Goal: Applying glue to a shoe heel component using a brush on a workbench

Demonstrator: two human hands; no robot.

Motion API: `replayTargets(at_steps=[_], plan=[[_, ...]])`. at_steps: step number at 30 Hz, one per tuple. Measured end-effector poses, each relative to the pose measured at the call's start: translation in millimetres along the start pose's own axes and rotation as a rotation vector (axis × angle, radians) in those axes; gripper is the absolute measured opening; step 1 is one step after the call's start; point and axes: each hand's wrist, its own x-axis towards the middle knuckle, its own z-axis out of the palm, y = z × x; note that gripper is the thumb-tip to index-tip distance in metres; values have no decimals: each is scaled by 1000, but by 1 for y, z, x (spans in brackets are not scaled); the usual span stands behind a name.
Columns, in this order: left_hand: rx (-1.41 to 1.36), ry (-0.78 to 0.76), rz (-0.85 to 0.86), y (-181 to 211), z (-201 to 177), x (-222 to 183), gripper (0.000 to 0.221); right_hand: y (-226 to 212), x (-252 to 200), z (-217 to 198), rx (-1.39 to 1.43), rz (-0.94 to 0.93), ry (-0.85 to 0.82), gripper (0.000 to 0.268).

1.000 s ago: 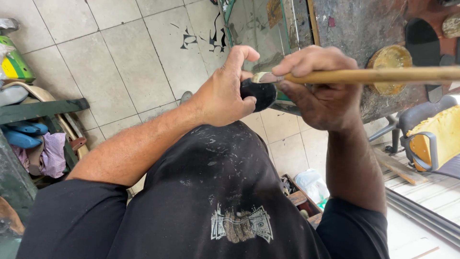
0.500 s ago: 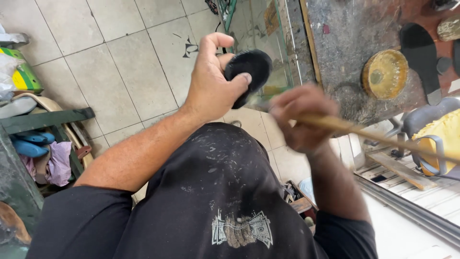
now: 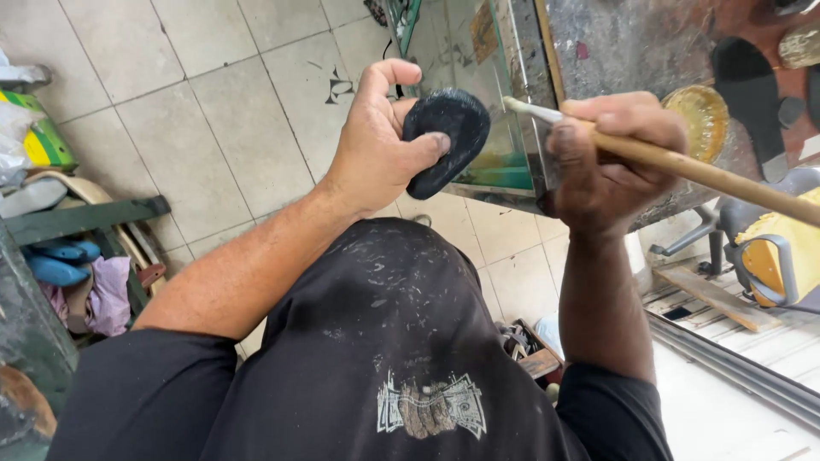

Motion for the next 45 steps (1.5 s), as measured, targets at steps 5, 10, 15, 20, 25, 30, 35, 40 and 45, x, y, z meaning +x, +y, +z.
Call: replayTargets(at_steps=[5, 10, 15, 20, 25, 30, 35, 40, 45], plan=[[74, -43, -60, 11, 0, -7, 62, -16, -6, -1, -79, 157, 1, 28], [452, -56, -30, 23, 6, -13, 67, -20, 6, 22, -179, 136, 53, 28], [574, -58, 11, 15, 7, -14, 76, -5, 14, 34, -111, 124, 7, 23], [607, -60, 112, 9, 1, -15, 76, 7, 8, 34, -196, 80, -127, 15], [512, -47, 44, 25, -2, -16, 75, -2, 17, 32, -145, 104, -77, 17], [450, -21, 62, 22, -12, -11, 73, 2, 20, 22, -232, 203, 56, 28], [409, -50, 62, 22, -13, -10, 70, 20, 24, 19, -329, 201, 43, 33], [378, -23, 22, 24, -18, -3, 65, 15, 17, 20, -134, 264, 34, 24], [287, 88, -94, 19, -20, 7, 63, 22, 1, 17, -102, 32, -48, 15]])
